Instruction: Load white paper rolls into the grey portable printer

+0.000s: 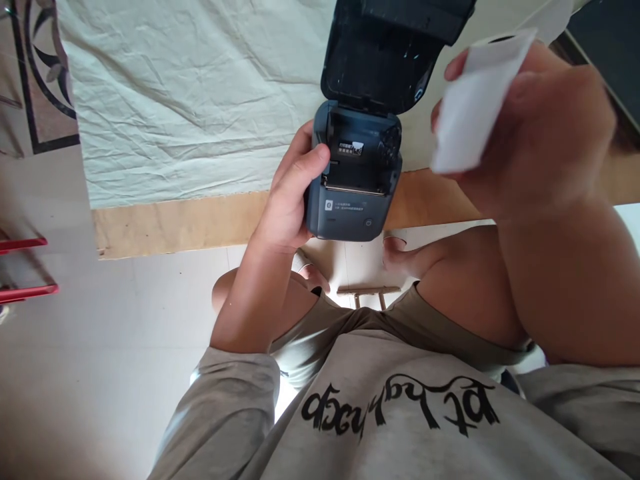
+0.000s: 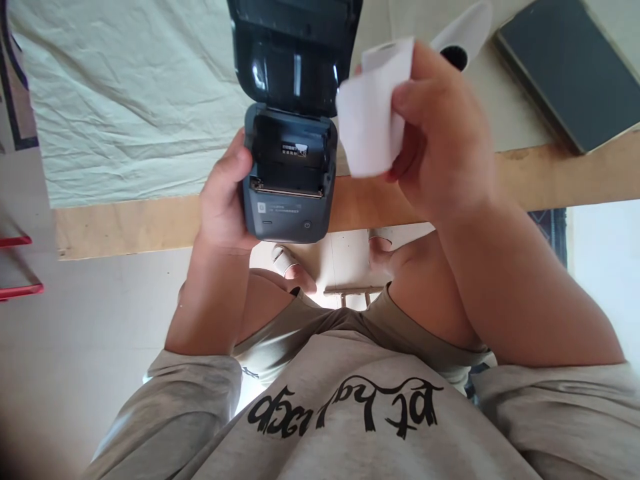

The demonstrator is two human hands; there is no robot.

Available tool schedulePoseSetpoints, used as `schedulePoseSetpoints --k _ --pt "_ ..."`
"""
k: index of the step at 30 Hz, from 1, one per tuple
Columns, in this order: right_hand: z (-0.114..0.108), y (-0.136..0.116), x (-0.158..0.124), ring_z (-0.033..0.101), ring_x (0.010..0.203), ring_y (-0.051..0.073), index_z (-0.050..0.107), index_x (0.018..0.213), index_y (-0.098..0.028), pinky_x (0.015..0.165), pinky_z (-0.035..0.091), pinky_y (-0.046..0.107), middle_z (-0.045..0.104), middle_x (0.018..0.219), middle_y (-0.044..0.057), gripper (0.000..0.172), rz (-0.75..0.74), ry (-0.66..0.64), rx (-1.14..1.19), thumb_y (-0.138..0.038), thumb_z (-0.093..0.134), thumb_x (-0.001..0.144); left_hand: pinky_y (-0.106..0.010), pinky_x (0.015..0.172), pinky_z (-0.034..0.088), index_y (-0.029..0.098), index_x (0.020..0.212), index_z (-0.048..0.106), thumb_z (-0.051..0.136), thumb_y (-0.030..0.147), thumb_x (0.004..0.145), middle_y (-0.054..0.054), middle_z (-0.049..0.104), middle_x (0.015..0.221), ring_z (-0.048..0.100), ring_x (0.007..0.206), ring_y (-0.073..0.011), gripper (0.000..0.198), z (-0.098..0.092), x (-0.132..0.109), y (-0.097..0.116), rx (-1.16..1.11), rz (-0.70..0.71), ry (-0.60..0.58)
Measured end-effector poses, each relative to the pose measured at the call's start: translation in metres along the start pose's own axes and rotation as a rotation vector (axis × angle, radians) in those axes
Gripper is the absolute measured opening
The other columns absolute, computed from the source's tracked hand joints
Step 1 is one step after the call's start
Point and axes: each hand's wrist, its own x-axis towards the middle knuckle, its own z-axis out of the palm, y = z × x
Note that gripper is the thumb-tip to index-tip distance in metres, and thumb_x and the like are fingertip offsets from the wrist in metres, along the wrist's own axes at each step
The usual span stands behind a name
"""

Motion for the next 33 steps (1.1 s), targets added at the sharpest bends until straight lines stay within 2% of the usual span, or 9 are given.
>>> schedulePoseSetpoints --k 4,8,12,15,20,23,26,29,33 --pt "-0.003 0.014 0.003 0.043 0.046 0.006 0.048 0.086 -0.019 0.035 0.030 0.024 0.050 0.070 0.000 0.032 -0.018 0.019 -0.016 -0.044 0.061 0.070 -0.049 0.098 0.048 0.032 0.099 0.065 0.053 0.042 0.083 -0.004 0.070 0.106 0.059 0.119 -0.0354 0.022 0.000 0.001 -0.002 -0.013 -0.019 -0.001" --pt "-0.006 0.016 -0.001 0.050 0.056 0.006 0.051 0.083 -0.018 0.050 0.039 0.025 0.054 0.073 0.000 0.036 -0.111 -0.021 -0.194 -0.043 0.070 0.067 -0.049 0.111 0.043 0.037 0.102 0.066 0.055 0.042 0.080 0.000 0.073 0.108 0.048 0.137 -0.0326 0.024 0.001 0.001 -0.001 -0.063 -0.054 0.002" --pt "-0.008 0.016 -0.001 0.050 0.077 0.007 0.058 0.090 -0.020 0.066 0.041 0.023 0.062 0.092 0.002 0.034 -0.165 0.027 -0.389 -0.038 0.072 0.065 -0.048 0.112 0.043 0.038 0.098 0.066 0.056 0.042 0.081 0.001 0.073 0.110 0.044 0.141 -0.0309 0.021 0.002 -0.001 0.000 -0.034 -0.063 -0.003" --pt "-0.008 0.021 0.004 0.053 0.082 0.008 0.058 0.099 -0.022 0.067 0.044 0.023 0.063 0.104 0.002 0.041 -0.154 0.024 -0.474 -0.034 0.073 0.063 -0.048 0.113 0.043 0.041 0.098 0.067 0.058 0.045 0.078 0.004 0.073 0.111 0.041 0.143 -0.0312 0.022 0.002 -0.001 0.000 -0.048 -0.065 0.024" --pt "-0.009 0.022 0.004 0.056 0.076 0.009 0.059 0.100 -0.023 0.069 0.046 0.026 0.066 0.096 0.001 0.043 -0.166 0.004 -0.553 -0.031 0.075 0.061 -0.047 0.115 0.041 0.042 0.107 0.065 0.058 0.043 0.077 0.004 0.074 0.109 0.041 0.144 -0.0299 0.031 0.006 -0.002 -0.002 -0.097 -0.080 0.060" --pt "-0.019 0.016 -0.003 0.061 0.084 0.011 0.060 0.102 -0.021 0.073 0.048 0.027 0.065 0.097 0.003 0.034 -0.311 0.108 -0.496 -0.039 0.065 0.074 -0.047 0.114 0.041 0.042 0.102 0.065 0.056 0.044 0.078 0.003 0.074 0.107 0.046 0.139 -0.0295 0.026 0.008 -0.003 -0.002 -0.080 -0.082 0.065" --pt "-0.035 0.015 -0.002 0.053 0.074 0.008 0.062 0.102 -0.020 0.067 0.039 0.027 0.062 0.098 0.005 0.027 -0.402 0.351 -0.441 -0.037 0.052 0.083 -0.047 0.108 0.045 0.040 0.097 0.066 0.057 0.046 0.077 0.002 0.073 0.107 0.051 0.135 -0.0319 0.023 0.005 -0.002 -0.002 -0.069 -0.081 0.050" --pt "-0.045 0.023 0.011 0.049 0.074 0.007 0.062 0.104 -0.020 0.061 0.033 0.025 0.061 0.105 0.006 0.039 -0.214 0.450 -0.565 -0.024 0.067 0.065 -0.044 0.100 0.050 0.038 0.097 0.064 0.058 0.044 0.079 0.001 0.073 0.106 0.055 0.130 -0.0320 0.021 0.001 0.000 -0.001 -0.038 -0.082 0.010" --pt "-0.044 0.032 0.026 0.045 0.074 0.005 0.057 0.106 -0.020 0.059 0.035 0.022 0.059 0.107 0.005 0.056 -0.031 0.360 -0.668 -0.019 0.074 0.054 -0.042 0.098 0.051 0.031 0.095 0.061 0.052 0.038 0.085 -0.001 0.071 0.104 0.059 0.123 -0.0293 0.015 0.001 0.001 0.000 -0.035 -0.007 0.022"
